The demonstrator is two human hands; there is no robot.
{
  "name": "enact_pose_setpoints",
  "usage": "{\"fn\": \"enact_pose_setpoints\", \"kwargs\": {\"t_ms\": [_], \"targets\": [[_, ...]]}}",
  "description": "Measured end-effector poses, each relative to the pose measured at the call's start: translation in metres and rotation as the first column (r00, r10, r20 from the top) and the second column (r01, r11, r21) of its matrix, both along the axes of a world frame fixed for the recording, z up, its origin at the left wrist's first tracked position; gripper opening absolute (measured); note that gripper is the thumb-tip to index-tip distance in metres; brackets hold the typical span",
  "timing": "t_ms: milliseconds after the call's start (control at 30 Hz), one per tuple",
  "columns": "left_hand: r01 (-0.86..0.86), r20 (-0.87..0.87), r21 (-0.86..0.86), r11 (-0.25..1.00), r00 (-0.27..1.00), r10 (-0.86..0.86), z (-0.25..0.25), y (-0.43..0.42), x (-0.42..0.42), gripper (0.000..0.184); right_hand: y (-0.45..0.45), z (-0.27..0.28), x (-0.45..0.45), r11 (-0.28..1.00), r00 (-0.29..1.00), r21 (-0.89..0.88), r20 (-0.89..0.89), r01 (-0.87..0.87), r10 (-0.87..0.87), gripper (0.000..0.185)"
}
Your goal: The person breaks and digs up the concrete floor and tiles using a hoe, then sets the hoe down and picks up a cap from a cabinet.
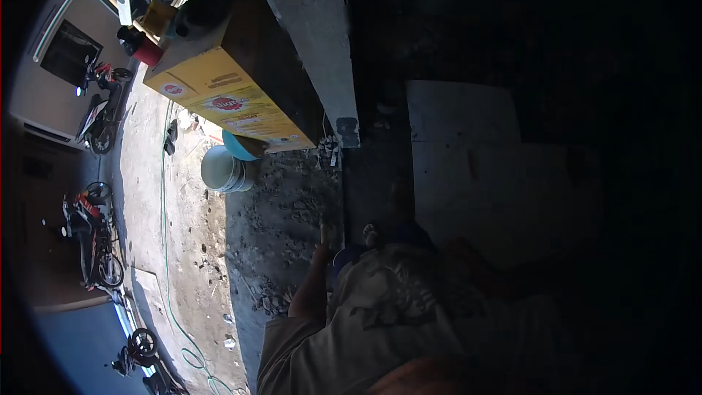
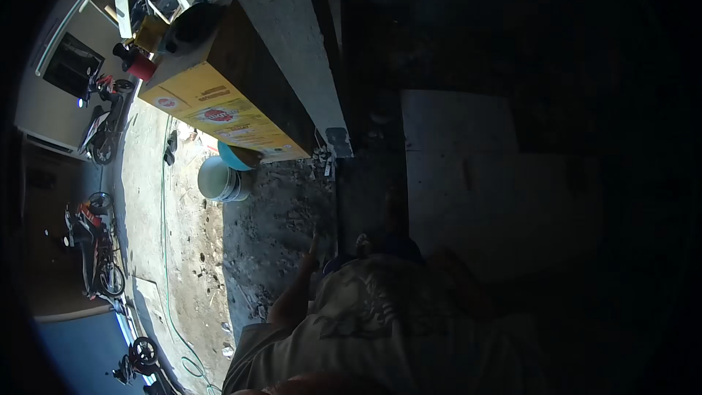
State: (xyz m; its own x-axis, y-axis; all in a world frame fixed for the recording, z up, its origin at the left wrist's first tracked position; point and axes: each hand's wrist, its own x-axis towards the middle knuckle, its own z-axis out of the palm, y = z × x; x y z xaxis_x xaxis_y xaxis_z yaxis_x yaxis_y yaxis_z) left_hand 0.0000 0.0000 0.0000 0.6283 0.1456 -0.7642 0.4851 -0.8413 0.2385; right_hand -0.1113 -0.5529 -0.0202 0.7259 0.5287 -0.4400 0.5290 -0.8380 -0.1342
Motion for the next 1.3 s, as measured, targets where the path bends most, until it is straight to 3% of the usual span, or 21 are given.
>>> {"fn": "enact_pose_setpoints", "kwargs": {"t_ms": [33, 67, 100, 167, 200, 267, 300, 367, 467, 567, 633, 767, 867, 933, 1000, 1100, 1300], "targets": [[-0.036, -0.002, 0.034, 0.999, 0.999, 0.036, 0.005, -0.004, -0.001, 0.066, -0.017, -0.067, -0.017, 0.996, 0.990, -0.093, -0.142, -0.009, -0.004, 0.032], [-0.079, 0.000, 0.069, 0.994, 0.997, 0.079, 0.028, -0.009, -0.002, 0.068, 0.000, -0.052, -0.008, 0.984, 0.959, -0.173, -0.285, -0.039, -0.012, 0.030], [-0.040, -0.032, 0.086, 0.996, 0.999, 0.043, 0.055, -0.015, 0.005, 0.061, 0.008, -0.060, -0.013, 0.985, 0.949, -0.056, -0.265, 0.162, -0.172, 0.027], [-0.008, -0.040, 0.112, 0.994, 0.999, 0.012, 0.002, 0.002, 0.003, 0.056, 0.022, -0.082, -0.014, 0.837, 0.845, 0.181, -0.262, 0.517, -0.465, 0.027], [0.001, -0.044, 0.124, 0.992, 0.999, 0.004, -0.017, 0.008, 0.003, 0.053, 0.029, -0.060, -0.009, 0.921, 0.912, 0.119, -0.234, 0.371, -0.337, 0.027], [-0.164, -0.038, 0.057, 0.985, 0.985, 0.166, 0.018, 0.000, 0.011, 0.049, 0.039, -0.003, 0.000, 0.999, 0.976, -0.015, -0.215, 0.039, -0.041, 0.028], [-0.251, -0.041, 0.023, 0.968, 0.967, 0.252, 0.035, -0.007, 0.017, 0.048, 0.042, -0.002, -0.003, 0.971, 0.945, 0.033, -0.238, 0.238, -0.224, 0.031], [-0.202, -0.072, 0.087, 0.975, 0.975, 0.209, 0.039, -0.014, 0.026, 0.048, 0.046, -0.003, -0.009, 0.797, 0.784, 0.108, -0.303, 0.594, -0.542, 0.040], [-0.153, -0.045, 0.062, 0.986, 0.987, 0.156, 0.024, -0.008, 0.029, 0.048, 0.058, 0.045, 0.003, 0.608, 0.552, 0.050, -0.481, 0.793, -0.681, 0.045], [-0.106, -0.010, 0.032, 0.994, 0.994, 0.106, 0.013, -0.004, 0.029, 0.047, 0.068, 0.107, 0.017, 0.595, 0.572, 0.110, -0.458, 0.796, -0.680, 0.046], [-0.080, 0.009, 0.022, 0.997, 0.997, 0.080, 0.012, -0.004, 0.030, 0.047, 0.069, 0.124, 0.027, 0.601, 0.563, 0.081, -0.466, 0.795, -0.683, 0.033], [-0.033, 0.048, 0.008, 0.999, 0.998, 0.033, 0.012, -0.005, 0.030, 0.047, 0.065, 0.118, 0.031, 0.567, 0.512, 0.031, -0.475, 0.823, -0.716, 0.032], [0.020, 0.086, 0.001, 1.000, 0.996, -0.020, 0.013, 0.002, 0.024, 0.047, 0.068, 0.141, 0.045, 0.607, 0.564, 0.056, -0.446, 0.793, -0.695, 0.035], [0.049, 0.115, 0.000, 0.999, 0.992, -0.049, 0.013, 0.008, 0.017, 0.047, 0.072, 0.147, 0.052, 0.482, 0.444, 0.035, -0.452, 0.875, -0.773, 0.037], [0.033, 0.117, -0.002, 0.999, 0.993, -0.033, 0.005, 0.018, 0.011, 0.047, 0.072, 0.142, 0.052, 0.418, 0.386, 0.028, -0.443, 0.908, -0.809, 0.038], [-0.175, 0.032, -0.040, 0.984, 0.984, 0.176, -0.009, 0.027, 0.010, 0.045, 0.071, 0.127, 0.049, 0.419, 0.400, 0.051, -0.417, 0.907, -0.816, 0.038], [-0.132, 0.044, -0.020, 0.991, 0.990, 0.133, 0.006, 0.023, 0.014, 0.050, 0.070, 0.122, 0.039, 0.365, 0.339, 0.036, -0.464, 0.930, -0.818, 0.037]]}}
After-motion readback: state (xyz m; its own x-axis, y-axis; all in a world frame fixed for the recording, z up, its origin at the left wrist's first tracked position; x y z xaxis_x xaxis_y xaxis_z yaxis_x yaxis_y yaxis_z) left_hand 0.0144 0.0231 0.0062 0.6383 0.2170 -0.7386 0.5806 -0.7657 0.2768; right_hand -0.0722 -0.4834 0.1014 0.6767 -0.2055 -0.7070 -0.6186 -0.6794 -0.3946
